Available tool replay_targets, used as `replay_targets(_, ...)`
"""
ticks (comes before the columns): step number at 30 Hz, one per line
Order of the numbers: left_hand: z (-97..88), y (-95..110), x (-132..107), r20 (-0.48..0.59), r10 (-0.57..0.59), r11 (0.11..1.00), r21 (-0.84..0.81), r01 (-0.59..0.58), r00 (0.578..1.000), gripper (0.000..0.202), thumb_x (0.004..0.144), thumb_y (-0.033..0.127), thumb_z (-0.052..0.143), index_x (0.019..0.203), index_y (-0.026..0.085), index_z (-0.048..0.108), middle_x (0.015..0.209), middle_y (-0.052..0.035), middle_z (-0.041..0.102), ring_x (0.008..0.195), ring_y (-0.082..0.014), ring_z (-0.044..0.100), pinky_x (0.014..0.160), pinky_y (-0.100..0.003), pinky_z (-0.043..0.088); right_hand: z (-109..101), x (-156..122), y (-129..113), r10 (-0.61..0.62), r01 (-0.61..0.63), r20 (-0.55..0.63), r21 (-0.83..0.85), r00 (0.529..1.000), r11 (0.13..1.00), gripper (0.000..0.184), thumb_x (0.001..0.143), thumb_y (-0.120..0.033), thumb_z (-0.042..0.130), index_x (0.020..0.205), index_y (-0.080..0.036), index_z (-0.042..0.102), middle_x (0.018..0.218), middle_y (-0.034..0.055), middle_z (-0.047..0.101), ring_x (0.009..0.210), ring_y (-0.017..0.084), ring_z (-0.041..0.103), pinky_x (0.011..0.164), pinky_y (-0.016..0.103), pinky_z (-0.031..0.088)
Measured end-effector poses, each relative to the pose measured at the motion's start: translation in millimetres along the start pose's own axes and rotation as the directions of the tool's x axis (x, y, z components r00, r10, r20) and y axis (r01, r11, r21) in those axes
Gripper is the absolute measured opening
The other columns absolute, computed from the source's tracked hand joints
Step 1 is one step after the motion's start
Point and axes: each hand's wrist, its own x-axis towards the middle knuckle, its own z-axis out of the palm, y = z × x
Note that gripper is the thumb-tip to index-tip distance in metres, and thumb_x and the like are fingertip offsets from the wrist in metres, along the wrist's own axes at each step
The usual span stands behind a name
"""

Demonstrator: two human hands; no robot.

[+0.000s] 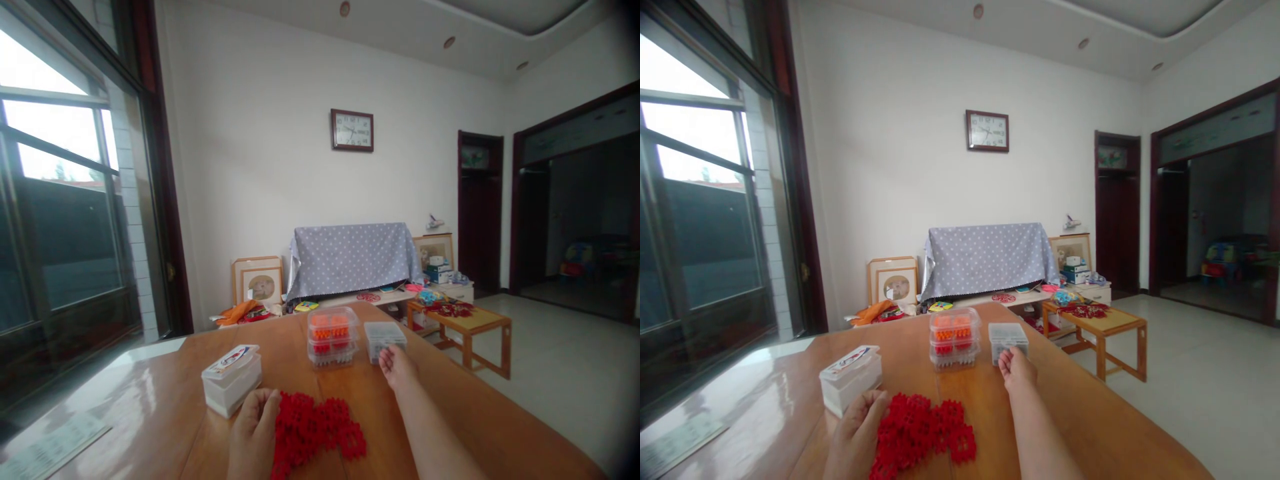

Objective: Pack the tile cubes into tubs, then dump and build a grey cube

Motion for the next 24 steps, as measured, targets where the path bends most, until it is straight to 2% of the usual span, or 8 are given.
replay_targets(8, -1.9, 5, -1, -0.05, -0.012, 1.0, 0.002, 0.012, 0.999, 0.055, 0.071, 0.074, 0.068, 0.076, 0.02, 0.061, 0.062, 0.0024, 0.055, 0.056, -0.0156, 0.049, 0.053, -0.027, 0.041, 3, -3, -4, -0.064, 0.064, 0.009, -0.018, 0.998, 0.998, 0.036, 0.098, -0.035, 0.065, 0.129, -0.017, 0.061, 0.129, 0.0097, 0.063, 0.108, 0.024, 0.066, 0.091, 0.045, 0.058)
replay_targets(15, -2.8, 2, 1, -0.047, -0.003, 1.0, 0.006, 0.003, 0.999, 0.053, 0.073, 0.072, 0.068, 0.075, 0.02, 0.06, 0.059, 0.0032, 0.053, 0.054, -0.0143, 0.047, 0.051, -0.025, 0.038, 0, -14, -11, -0.14, 0.14, -0.015, -0.028, 0.99, 0.99, 0.033, 0.099, -0.035, 0.064, 0.125, -0.016, 0.062, 0.122, 0.0085, 0.066, 0.101, 0.021, 0.068, 0.085, 0.041, 0.06)
replay_targets(17, -3.2, 0, 1, -0.044, -0.001, 1.0, 0.006, 0.001, 0.999, 0.052, 0.074, 0.072, 0.068, 0.075, 0.02, 0.06, 0.059, 0.0034, 0.053, 0.053, -0.014, 0.047, 0.051, -0.025, 0.038, -3, -21, -13, -0.167, 0.166, -0.037, -0.026, 0.985, 0.986, 0.027, 0.099, -0.034, 0.065, 0.118, -0.015, 0.064, 0.112, 0.0062, 0.069, 0.09, 0.018, 0.069, 0.077, 0.035, 0.06)
replay_targets(19, -3.4, -1, 2, -0.038, 0.004, 1.0, 0.0, -0.004, 0.999, 0.052, 0.074, 0.072, 0.067, 0.076, 0.02, 0.061, 0.059, 0.003, 0.054, 0.053, -0.0142, 0.047, 0.052, -0.025, 0.038, -6, -28, -15, -0.199, 0.198, -0.063, -0.02, 0.978, 0.98, 0.018, 0.095, -0.029, 0.068, 0.102, -0.013, 0.067, 0.093, 0.0026, 0.071, 0.072, 0.013, 0.067, 0.063, 0.026, 0.058)
replay_targets(22, -3.4, -3, 3, -0.035, 0.006, 1.0, -0.008, -0.006, 0.999, 0.053, 0.074, 0.072, 0.067, 0.076, 0.019, 0.061, 0.061, 0.0022, 0.056, 0.054, -0.0147, 0.048, 0.053, -0.026, 0.039, -7, -36, -19, -0.257, 0.258, -0.077, -0.005, 0.963, 0.966, 0.011, 0.08, -0.022, 0.073, 0.08, -0.014, 0.065, 0.066, -0.0018, 0.069, 0.051, 0.01, 0.061, 0.047, 0.019, 0.049)
replay_targets(24, -3.4, -6, 3, -0.026, 0.008, 1.0, -0.004, -0.008, 1.0, 0.051, 0.076, 0.07, 0.067, 0.075, 0.02, 0.06, 0.061, 0.0021, 0.055, 0.056, -0.0148, 0.048, 0.055, -0.026, 0.039, -5, -41, -23, -0.297, 0.298, -0.06, 0.007, 0.953, 0.955, 0.01, 0.073, -0.022, 0.073, 0.076, -0.015, 0.066, 0.059, -0.0021, 0.069, 0.047, 0.01, 0.061, 0.045, 0.019, 0.048)
